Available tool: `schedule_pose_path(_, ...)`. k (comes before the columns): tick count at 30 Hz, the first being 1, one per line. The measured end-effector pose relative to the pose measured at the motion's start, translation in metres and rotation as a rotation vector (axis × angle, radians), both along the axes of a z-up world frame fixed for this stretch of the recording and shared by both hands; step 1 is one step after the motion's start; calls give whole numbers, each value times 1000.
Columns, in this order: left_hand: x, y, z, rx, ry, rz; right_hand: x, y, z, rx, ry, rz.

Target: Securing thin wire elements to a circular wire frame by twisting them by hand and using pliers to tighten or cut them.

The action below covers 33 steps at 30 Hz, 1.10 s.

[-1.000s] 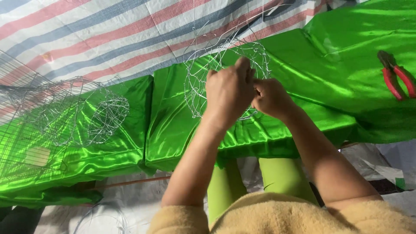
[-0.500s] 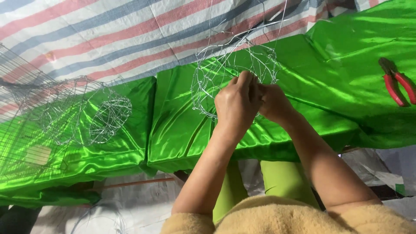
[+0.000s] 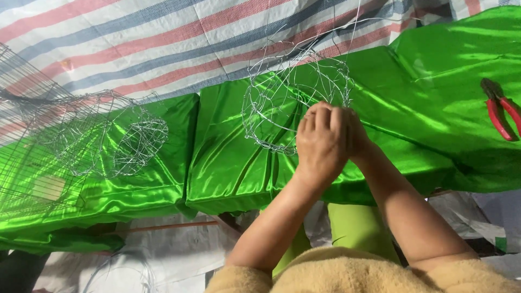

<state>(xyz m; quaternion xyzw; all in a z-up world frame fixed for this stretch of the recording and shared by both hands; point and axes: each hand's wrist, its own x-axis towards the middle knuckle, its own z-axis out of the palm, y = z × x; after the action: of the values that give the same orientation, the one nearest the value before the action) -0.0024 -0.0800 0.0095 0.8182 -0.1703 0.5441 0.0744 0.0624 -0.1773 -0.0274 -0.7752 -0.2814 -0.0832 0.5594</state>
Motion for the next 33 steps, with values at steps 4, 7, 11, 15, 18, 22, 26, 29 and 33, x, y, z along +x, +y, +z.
schedule_pose_path(4,-1,2,-14,-26,-32,-81,2,-3,-8,30,29,18)
schedule_pose_path(7,4,14,-15,-180,-53,-171,14,-2,-25,-202,-145,-94)
schedule_pose_path(11,-11,30,11,-719,167,-424,-12,7,11,-15,-54,-45)
schedule_pose_path(15,-16,28,16,-966,198,-591,-38,9,54,99,183,26)
schedule_pose_path(18,-22,29,3,-970,181,-659,-36,6,51,72,161,17)
schedule_pose_path(22,-24,31,-26,-1063,179,-807,-32,11,34,115,77,19)
schedule_pose_path(26,-19,45,-44,-1562,320,-962,-26,13,15,103,-48,-2)
schedule_pose_path(29,-17,58,-39,-1710,407,-994,-21,7,15,197,12,125)
schedule_pose_path(33,-16,73,-32,-1654,530,-904,-16,-2,15,279,64,309)
